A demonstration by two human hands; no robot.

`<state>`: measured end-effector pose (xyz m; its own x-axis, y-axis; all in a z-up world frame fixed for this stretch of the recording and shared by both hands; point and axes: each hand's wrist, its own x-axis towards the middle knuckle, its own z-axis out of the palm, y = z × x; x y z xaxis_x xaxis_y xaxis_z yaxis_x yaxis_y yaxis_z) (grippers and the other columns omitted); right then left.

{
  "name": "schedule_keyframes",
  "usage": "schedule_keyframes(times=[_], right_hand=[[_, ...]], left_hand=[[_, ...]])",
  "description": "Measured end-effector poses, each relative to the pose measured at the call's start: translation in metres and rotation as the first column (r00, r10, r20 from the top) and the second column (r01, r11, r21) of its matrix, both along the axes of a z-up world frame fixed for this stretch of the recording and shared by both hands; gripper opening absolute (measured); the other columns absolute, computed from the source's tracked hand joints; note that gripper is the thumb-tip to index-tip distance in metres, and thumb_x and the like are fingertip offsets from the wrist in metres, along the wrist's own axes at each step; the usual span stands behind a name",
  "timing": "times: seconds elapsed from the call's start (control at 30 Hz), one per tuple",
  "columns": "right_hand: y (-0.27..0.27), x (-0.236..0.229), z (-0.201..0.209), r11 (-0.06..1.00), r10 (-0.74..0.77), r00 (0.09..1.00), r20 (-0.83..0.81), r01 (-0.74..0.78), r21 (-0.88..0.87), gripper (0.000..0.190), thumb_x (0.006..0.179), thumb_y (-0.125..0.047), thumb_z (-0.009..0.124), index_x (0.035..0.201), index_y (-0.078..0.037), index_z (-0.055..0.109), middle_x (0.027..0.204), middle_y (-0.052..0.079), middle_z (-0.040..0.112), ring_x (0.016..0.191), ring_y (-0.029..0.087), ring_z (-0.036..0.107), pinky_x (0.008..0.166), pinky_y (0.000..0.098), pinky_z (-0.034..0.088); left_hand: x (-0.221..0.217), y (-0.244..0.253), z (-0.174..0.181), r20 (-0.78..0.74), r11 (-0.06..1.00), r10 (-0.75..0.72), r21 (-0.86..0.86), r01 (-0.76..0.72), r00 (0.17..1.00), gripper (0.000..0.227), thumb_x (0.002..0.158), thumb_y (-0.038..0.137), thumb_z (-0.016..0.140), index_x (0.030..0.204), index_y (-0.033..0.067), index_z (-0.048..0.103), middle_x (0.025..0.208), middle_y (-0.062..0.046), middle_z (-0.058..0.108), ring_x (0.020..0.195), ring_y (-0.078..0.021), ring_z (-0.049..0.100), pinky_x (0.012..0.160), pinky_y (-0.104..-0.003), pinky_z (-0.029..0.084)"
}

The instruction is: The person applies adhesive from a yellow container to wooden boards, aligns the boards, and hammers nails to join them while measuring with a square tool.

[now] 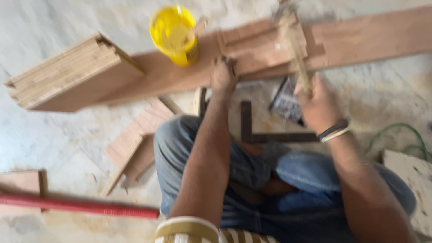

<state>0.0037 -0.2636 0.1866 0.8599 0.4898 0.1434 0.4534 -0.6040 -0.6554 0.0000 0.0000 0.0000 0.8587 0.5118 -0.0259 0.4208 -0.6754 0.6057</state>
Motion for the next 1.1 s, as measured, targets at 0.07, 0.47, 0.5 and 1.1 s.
schedule_keyframes(times=[0.07, 0.47, 0.5, 1.1], right_hand=[[-0.028, 0.015, 0.018, 0.963, -0.036, 0.997, -0.074, 0.055, 0.264, 0.018, 0.109, -0.019, 0.062, 0.119, -0.005, 0.056, 0.085, 0.008, 0.064, 0.064, 0.024, 0.06, 0.058, 0.0417, 0.05], [-0.029, 0.007, -0.002, 0.992, -0.075, 0.996, 0.047, 0.079, -0.097, 0.017, 0.107, -0.017, 0.067, 0.113, -0.003, 0.06, 0.095, 0.022, 0.069, 0.086, 0.037, 0.067, 0.076, 0.048, 0.053], [-0.028, 0.014, 0.008, 0.994, -0.104, 0.993, 0.058, 0.102, 0.038, 0.021, 0.109, -0.018, 0.065, 0.117, -0.002, 0.057, 0.095, 0.022, 0.068, 0.084, 0.032, 0.068, 0.076, 0.0438, 0.053], [-0.122, 0.08, -0.176, 0.696, -0.557, 0.63, -0.541, 0.71, 0.111, 0.014, 0.103, -0.018, 0.064, 0.102, -0.005, 0.059, 0.071, 0.002, 0.057, 0.051, 0.013, 0.054, 0.044, 0.0306, 0.048]], left_hand=[[-0.011, -0.005, 0.015, 0.017, 0.999, -0.008, -0.05, 0.009, 1.0, 0.05, 0.068, 0.01, 0.087, 0.116, 0.0163, 0.074, 0.125, -0.009, 0.062, 0.125, -0.0342, 0.053, 0.107, -0.043, 0.048], [-0.025, -0.018, 0.004, 0.145, 0.996, 0.007, 0.084, -0.019, 0.989, 0.042, 0.076, 0.006, 0.083, 0.116, 0.0157, 0.077, 0.123, -0.013, 0.064, 0.119, -0.0374, 0.056, 0.105, -0.046, 0.048], [-0.012, -0.006, 0.011, 0.18, 0.991, -0.017, 0.133, -0.008, 0.983, 0.042, 0.074, 0.007, 0.085, 0.115, 0.0144, 0.076, 0.123, -0.015, 0.063, 0.119, -0.0389, 0.055, 0.104, -0.047, 0.047], [-0.021, -0.009, 0.014, 0.211, 0.995, 0.049, -0.092, -0.03, 0.976, 0.052, 0.086, 0.001, 0.06, 0.138, 0.0069, 0.057, 0.134, -0.022, 0.056, 0.123, -0.0441, 0.053, 0.103, -0.05, 0.046]])
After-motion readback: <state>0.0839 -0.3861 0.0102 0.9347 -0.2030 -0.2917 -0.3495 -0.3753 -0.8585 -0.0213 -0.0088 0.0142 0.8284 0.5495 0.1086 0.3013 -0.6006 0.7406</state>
